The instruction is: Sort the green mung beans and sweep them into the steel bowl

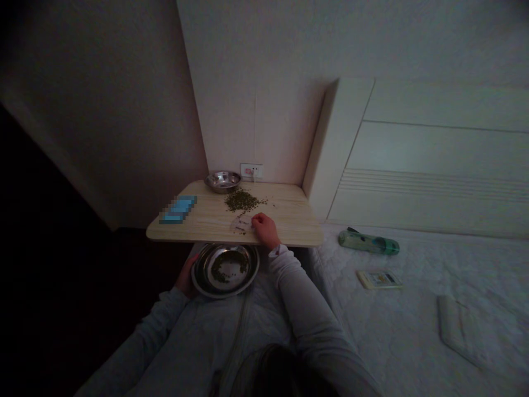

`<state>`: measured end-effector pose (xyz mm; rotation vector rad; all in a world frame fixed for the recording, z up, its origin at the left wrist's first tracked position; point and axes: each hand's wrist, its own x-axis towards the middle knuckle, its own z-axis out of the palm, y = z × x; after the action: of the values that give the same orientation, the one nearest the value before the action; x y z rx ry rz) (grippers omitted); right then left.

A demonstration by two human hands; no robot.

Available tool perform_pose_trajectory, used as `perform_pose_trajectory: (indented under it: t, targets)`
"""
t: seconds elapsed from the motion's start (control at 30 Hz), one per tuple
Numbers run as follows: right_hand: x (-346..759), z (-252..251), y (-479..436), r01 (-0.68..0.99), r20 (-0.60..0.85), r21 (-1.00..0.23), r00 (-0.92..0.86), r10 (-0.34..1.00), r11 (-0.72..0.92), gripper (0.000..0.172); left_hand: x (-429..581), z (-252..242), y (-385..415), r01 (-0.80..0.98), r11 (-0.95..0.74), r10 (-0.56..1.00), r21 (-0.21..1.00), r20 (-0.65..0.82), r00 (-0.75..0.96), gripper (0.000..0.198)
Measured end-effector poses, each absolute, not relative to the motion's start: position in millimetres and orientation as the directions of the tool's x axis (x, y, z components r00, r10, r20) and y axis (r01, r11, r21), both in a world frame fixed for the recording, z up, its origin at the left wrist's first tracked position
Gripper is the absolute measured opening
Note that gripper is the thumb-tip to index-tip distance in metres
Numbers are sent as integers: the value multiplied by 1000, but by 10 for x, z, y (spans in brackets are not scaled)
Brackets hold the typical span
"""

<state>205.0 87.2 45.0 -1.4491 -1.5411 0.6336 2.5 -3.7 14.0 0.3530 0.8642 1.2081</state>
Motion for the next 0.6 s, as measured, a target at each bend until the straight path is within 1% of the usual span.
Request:
perform_pose_trajectory:
  t: [0.27, 0.47, 0.6]
  targets:
    - [2049, 456, 870, 493, 253, -852, 91, 963, 177, 15, 33, 148, -31, -659, 309, 934, 686, -349, 76, 28]
    - [2049, 461, 856, 492, 265, -850, 94, 960, 186, 15, 22, 124, -23, -660, 323, 934, 679, -341, 107, 28]
    - [2050, 451, 859, 485, 261, -854, 92, 961, 185, 15, 21, 126, -26, -655, 310, 938, 689, -336, 91, 28]
